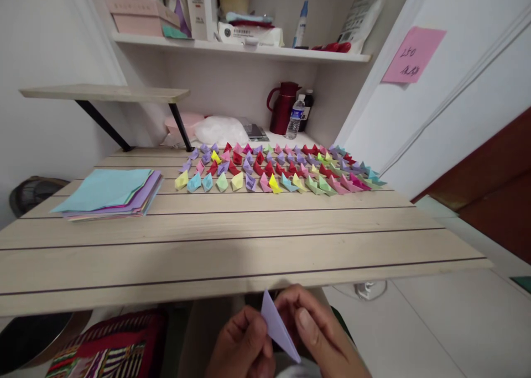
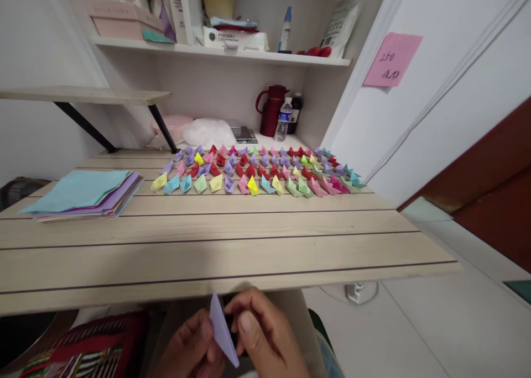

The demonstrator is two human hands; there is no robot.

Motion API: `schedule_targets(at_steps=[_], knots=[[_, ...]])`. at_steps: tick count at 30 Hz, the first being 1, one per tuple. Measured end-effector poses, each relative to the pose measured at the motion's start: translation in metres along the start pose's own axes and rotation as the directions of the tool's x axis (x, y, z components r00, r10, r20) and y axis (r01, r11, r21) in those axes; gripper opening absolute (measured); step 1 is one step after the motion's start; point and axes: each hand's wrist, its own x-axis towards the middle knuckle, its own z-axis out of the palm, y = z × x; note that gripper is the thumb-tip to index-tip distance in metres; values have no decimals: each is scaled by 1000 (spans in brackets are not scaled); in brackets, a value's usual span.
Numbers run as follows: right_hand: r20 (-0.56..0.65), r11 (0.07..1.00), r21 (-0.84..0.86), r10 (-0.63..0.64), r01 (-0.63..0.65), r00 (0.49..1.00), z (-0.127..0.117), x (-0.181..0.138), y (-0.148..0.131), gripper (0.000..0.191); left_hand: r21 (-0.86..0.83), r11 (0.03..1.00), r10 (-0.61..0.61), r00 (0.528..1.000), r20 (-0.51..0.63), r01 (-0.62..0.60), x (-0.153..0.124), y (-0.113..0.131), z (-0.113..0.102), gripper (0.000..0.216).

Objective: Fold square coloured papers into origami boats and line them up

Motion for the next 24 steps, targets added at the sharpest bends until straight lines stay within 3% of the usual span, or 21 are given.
schedule_targets(at_steps=[7,16,19,24], knots=[[265,964,253,10,-80,964,-1,6,-7,54,-121,992,-13,991,130,29,7,-11,-3,57],[279,941,288,94,-176,956,-3,7,2,37,-113,990,-60,978,198,84,5,-14,-7,55],[272,943,264,131,-205,953,-4,6,2,30,-106,989,-83,977,198,105,3,-13,-5,46],[280,954,261,73,-149,957,-5,5,-1,50,-116,988,-79,978,191,103,2,-11,-5,41]])
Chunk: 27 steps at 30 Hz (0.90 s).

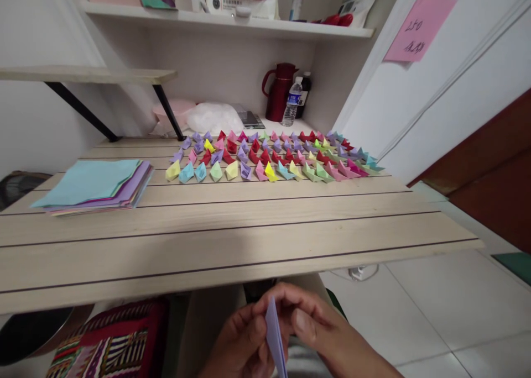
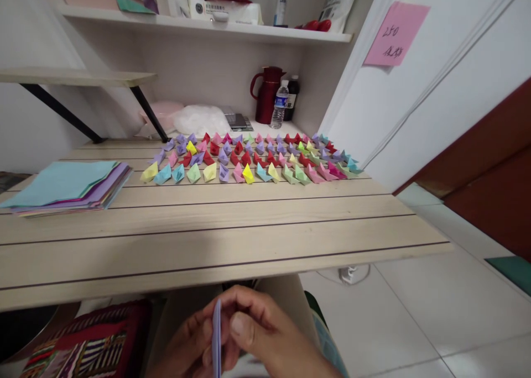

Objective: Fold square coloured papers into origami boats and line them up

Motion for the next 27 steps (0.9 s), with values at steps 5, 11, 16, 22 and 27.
schedule_targets(at_steps=[5,11,16,22,27], knots=[[42,992,117,50,-55,998,-1,-2,1,38,-29,1000,7,1000,26,-6,4,-5,0,43],[44,988,128,76,-81,996,-1,-4,1,34,-14,1000,-13,1000,17,13,1,-6,1,49],[25,989,104,102,-104,994,0,-4,-2,38,22,1000,-21,1000,-13,21,3,-8,-2,50],[-218,955,-272,57,-116,974,3,-2,1,31,163,985,97,975,-201,-64,-4,-3,-4,53],[-224,893,-449,-85,-26,971,0,-4,15,18,310,946,197,927,-318,-94,-12,6,4,54]])
